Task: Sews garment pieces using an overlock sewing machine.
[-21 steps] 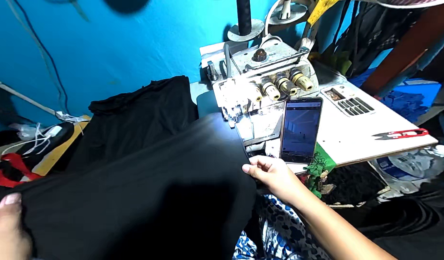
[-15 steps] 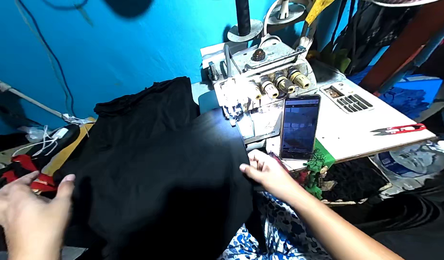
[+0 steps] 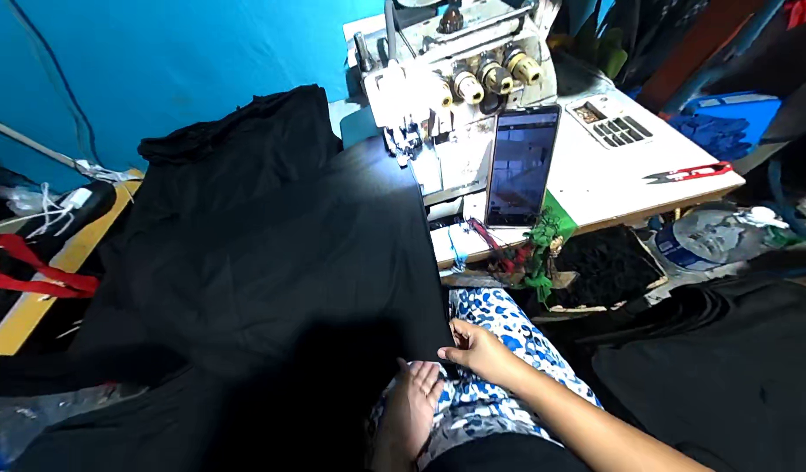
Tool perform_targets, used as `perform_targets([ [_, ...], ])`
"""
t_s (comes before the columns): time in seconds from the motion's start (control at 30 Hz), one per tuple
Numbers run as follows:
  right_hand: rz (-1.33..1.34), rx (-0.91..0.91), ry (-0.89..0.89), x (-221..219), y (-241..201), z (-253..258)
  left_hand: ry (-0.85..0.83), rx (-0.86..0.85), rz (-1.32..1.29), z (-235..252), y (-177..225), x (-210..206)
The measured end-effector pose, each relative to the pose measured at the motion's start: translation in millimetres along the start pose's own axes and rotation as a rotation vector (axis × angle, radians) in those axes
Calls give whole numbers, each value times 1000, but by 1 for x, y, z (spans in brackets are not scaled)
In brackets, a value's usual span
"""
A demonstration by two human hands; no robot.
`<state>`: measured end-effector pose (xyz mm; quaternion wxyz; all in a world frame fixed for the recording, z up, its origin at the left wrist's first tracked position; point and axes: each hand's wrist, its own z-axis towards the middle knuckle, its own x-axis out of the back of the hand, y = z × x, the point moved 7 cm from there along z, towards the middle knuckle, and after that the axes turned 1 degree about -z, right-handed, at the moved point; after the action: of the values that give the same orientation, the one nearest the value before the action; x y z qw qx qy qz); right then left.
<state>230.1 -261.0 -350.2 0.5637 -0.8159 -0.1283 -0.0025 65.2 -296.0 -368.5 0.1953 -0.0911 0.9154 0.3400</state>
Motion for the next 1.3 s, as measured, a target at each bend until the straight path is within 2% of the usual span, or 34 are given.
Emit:
perform_targets([
  [0.17,384,-27,53,-5,1,-46,-28,-228,-428,-15,5,8],
  [0.27,458,-10,119,-1,-2,-71,18,-315,-569,-35,5,17],
  [0.37,356,12,126,-1,0,-86,73,-282,-426,-46,1,18],
  [0.47,276,8,82,-3,4,-91,230,-298,-290,-49,4,20],
  [0.63,196,-126,-13,-6,7,-93,356,-366,-163,-53,15,31],
  [0.77,179,-142,-86,-10,11,-95,347,-409,-92,-54,25,35],
  [1.07,143,-146,-56,-6,15,-92,391,-425,49,-50,37,44],
  [1.2,244,-154,-10,-9,16,-89,401,-408,83,-48,32,45],
  [1.3,276,-80,-89,-11,7,-81,278,-325,-67,-40,32,29],
])
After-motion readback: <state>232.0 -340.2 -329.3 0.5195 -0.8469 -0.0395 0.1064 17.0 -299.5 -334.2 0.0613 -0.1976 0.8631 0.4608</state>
